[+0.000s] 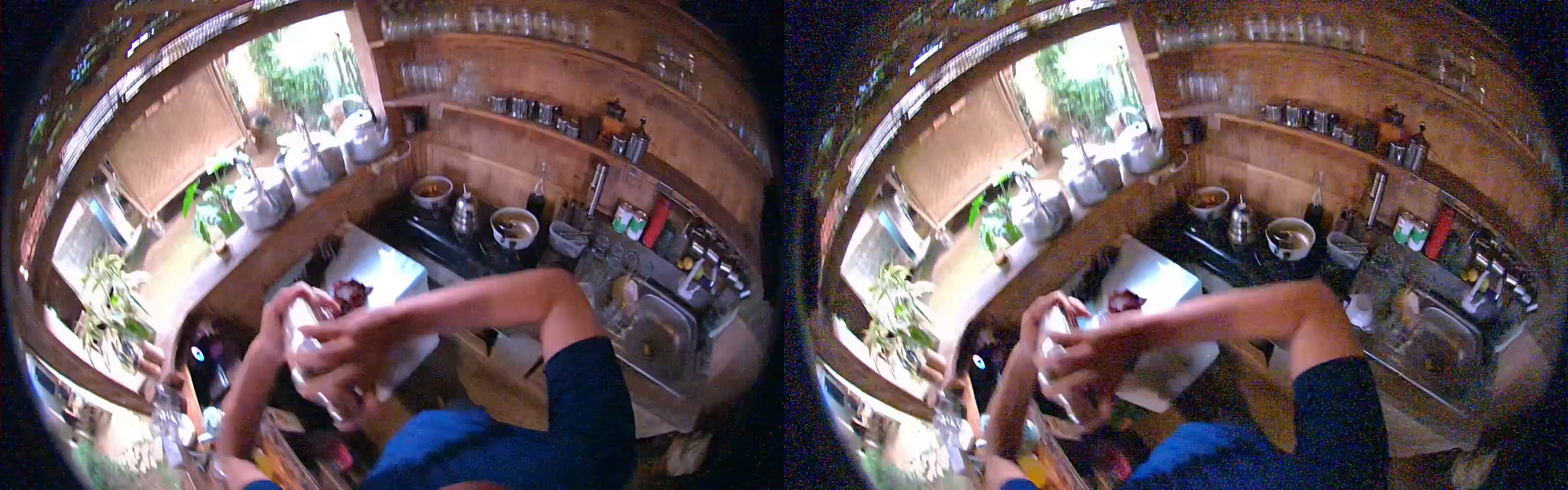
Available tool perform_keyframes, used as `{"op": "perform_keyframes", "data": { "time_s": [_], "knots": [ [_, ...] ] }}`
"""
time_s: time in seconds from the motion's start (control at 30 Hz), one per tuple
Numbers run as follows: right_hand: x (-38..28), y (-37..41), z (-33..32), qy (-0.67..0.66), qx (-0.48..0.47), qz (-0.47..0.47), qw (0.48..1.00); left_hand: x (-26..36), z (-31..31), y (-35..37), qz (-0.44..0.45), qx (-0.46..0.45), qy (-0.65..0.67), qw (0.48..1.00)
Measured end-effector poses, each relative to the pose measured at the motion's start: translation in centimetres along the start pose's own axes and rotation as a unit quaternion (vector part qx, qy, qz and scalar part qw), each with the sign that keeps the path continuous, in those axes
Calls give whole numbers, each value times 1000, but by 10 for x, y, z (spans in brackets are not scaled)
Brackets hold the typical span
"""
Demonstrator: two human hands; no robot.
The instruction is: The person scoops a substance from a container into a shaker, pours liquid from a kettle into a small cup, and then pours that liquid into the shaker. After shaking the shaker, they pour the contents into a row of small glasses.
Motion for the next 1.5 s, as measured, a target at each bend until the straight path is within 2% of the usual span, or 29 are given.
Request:
{"op": "perform_keyframes", "data": {
  "time_s": [0.03, 0.1, 0.13, 0.2, 0.27, 0.33, 0.43, 0.5, 0.57, 0.6, 0.7, 0.73, 0.77, 0.8, 0.83, 0.87, 0.9, 0.93, 1.0, 1.07, 1.17, 1.2, 1.27, 1.3, 1.33, 1.4, 1.43, 1.47, 1.5],
  "knots": [
    [3, -5, 0, 10, 25, -9, 1000, -1, -5, -2, 8, 4, -65, 998],
    [-22, 14, 5, 13, 69, -4, 997, 26, 40, 24, 1, -18, 47, 999],
    [-38, 30, 9, -11, 112, 14, 994, 25, 51, 48, 73, -17, 50, 996],
    [-55, 60, 24, -63, 212, 79, 972, -21, 52, 89, 159, 133, 98, 973],
    [-64, 74, 35, -77, 260, 106, 957, -124, 14, 88, 146, 246, 345, 894],
    [-65, 60, 19, -47, 218, 60, 973, -109, 13, 90, 125, 223, 219, 942],
    [-47, 21, -23, -5, 46, -58, 997, 23, 58, 41, 53, -13, -50, 997],
    [13, -14, -18, 94, 26, -87, 991, 22, 23, 9, 26, 19, -116, 993],
    [9, -5, -19, 72, 174, -77, 979, -16, -3, 6, 11, 38, -123, 992],
    [-19, 2, 7, 173, 57, -54, 982, -7, 11, 9, 22, 32, -70, 997],
    [-104, 72, 6, 84, 196, -60, 975, -24, 76, 73, 163, 29, 13, 986],
    [-134, 112, 55, 208, 274, -215, 914, -42, 99, 87, 219, 42, 13, 975],
    [-122, 92, -2, 27, 331, 45, 942, -119, 83, 90, 162, 97, 149, 971],
    [-114, 96, -25, -53, 325, 121, 937, -191, 76, 87, 105, 162, 290, 937],
    [-108, 102, -46, -132, 324, 194, 916, -189, 95, 80, 98, 157, 312, 932],
    [-108, 100, -60, -112, 326, 147, 927, -166, 108, 89, 71, 157, 319, 932],
    [-108, 98, -73, -91, 326, 98, 936, -88, 140, 82, 80, 149, 126, 977],
    [-118, 93, -57, -6, 148, 8, 989, -55, 158, 73, 116, 52, 156, 980],
    [-148, 89, -40, 52, -30, -56, 997, -24, 162, 87, -13, 161, 24, 987],
    [-150, 47, -41, -65, -71, 42, 994, -59, 174, 117, -3, 115, 146, 982],
    [-182, 74, -88, -3, 58, 18, 998, -54, 187, 56, 94, -13, 289, 953],
    [-210, 91, -92, -9, 116, 37, 992, -38, 238, 97, 93, 89, 200, 971],
    [-261, 131, -91, -30, 216, 89, 972, -67, 292, 149, 227, 77, 161, 957],
    [-278, 144, -90, -42, 253, 116, 960, -134, 272, 160, 157, 229, 261, 925],
    [-290, 154, -89, -56, 274, 133, 951, -184, 265, 167, 134, 271, 435, 848],
    [-294, 145, -95, -65, 269, 133, 952, -164, 277, 176, 134, 253, 399, 871],
    [-288, 135, -109, -58, 252, 122, 958, -92, 307, 166, 166, 163, 180, 956],
    [-277, 118, -122, -49, 215, 105, 970, -66, 311, 153, 120, 39, 204, 971],
    [-264, 101, -133, -35, 172, 87, 981, -47, 298, 159, 96, 31, 148, 984]
  ]
}}
Point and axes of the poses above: each hand's wrist, its own y-axis away from the middle knuckle, its own z-axis out of the palm, x = y × z, the point moved 10 cm from there along -y, towards the middle knuckle, and after that the axes turned 7 degrees about z, right-handed, at the moved point
